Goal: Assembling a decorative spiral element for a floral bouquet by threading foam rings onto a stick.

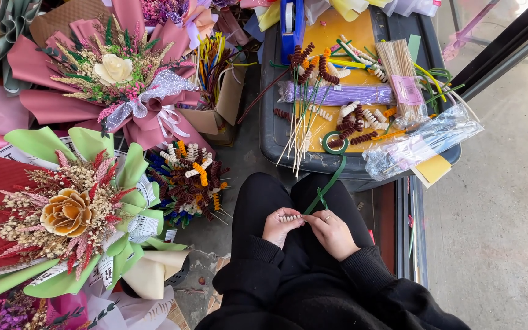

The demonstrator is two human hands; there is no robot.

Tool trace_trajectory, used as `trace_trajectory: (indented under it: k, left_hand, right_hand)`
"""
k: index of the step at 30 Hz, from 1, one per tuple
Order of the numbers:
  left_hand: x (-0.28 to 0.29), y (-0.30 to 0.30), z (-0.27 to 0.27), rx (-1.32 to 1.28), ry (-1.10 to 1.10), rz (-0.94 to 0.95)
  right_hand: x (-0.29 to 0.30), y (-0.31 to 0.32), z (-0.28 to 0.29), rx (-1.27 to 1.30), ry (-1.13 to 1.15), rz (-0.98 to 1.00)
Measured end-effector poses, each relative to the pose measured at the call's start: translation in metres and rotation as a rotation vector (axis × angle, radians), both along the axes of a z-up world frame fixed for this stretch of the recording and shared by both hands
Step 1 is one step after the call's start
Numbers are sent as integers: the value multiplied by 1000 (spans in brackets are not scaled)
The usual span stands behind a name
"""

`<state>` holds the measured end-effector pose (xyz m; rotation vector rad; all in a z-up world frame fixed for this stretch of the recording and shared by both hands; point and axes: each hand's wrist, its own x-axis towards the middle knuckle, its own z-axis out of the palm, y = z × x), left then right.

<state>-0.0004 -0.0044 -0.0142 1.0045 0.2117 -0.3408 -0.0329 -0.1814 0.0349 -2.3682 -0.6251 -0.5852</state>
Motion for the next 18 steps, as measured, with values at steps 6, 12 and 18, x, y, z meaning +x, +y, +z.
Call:
trace_trajectory:
  k: [6,12,18]
  left_hand:
    - [-2,0,-2,-32,14,19]
    - [-2,1,-1,-53,37,-4]
    - [-2,3,3,-69,45,-32]
  right_hand:
    - [0,-6,-20,75,8,-11]
    - [1,-7,-31,39,-37,-48]
    - [-2,-7,-29,69,-47,-61]
